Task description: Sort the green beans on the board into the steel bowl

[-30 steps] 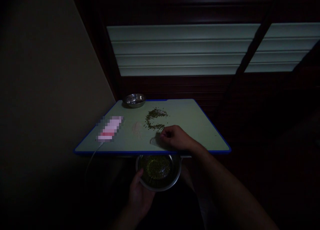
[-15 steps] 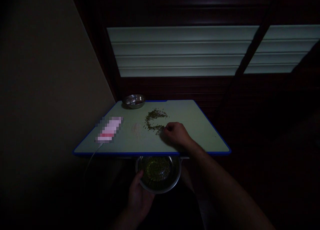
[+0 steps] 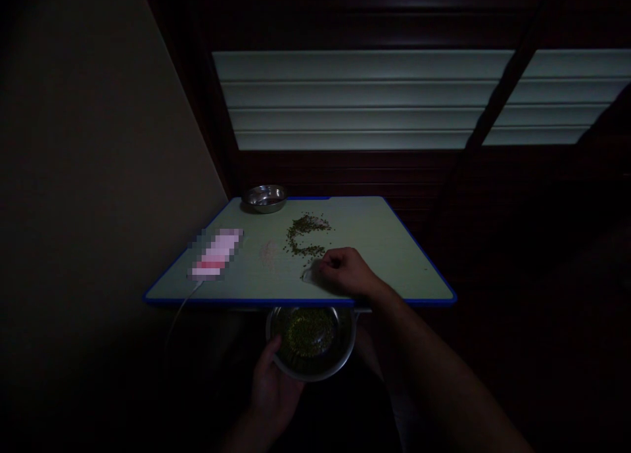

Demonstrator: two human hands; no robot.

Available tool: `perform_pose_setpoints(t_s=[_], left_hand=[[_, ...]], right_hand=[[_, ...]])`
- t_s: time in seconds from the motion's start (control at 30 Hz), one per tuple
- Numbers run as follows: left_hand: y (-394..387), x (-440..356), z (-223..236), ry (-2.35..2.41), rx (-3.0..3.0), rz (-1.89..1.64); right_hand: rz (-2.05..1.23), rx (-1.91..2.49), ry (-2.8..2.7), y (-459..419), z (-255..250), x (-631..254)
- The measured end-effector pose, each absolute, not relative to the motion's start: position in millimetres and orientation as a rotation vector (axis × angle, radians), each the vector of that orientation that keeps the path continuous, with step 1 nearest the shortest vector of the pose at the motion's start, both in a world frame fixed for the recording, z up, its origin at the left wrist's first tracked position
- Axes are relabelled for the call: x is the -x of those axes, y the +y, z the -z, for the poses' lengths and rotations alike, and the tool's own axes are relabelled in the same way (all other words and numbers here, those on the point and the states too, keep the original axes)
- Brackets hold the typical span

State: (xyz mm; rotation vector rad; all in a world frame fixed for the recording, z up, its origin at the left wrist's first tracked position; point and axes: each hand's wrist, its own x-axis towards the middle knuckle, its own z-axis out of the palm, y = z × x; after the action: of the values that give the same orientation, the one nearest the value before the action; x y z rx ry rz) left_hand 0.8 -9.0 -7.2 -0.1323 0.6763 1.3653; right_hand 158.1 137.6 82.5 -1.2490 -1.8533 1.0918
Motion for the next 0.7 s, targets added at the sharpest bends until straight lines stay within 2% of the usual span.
perform_pose_setpoints(t_s=[0.2, 0.47, 0.7], left_hand=[[-9.7, -1.0, 9.2, 0.677, 0.117, -1.361], [-8.9, -1.0, 5.7, 0.693, 0.123, -1.357], [-9.1, -1.5, 9.8, 0.683, 0.138, -1.363]], right_hand=[[-1.066, 1.211, -1.966, 135.1, -79.1, -156.3], [-0.834, 1.377, -1.886, 138.3, -79.2, -153.4], [-1.056, 1.184, -1.988, 133.6, -78.9, -157.1]])
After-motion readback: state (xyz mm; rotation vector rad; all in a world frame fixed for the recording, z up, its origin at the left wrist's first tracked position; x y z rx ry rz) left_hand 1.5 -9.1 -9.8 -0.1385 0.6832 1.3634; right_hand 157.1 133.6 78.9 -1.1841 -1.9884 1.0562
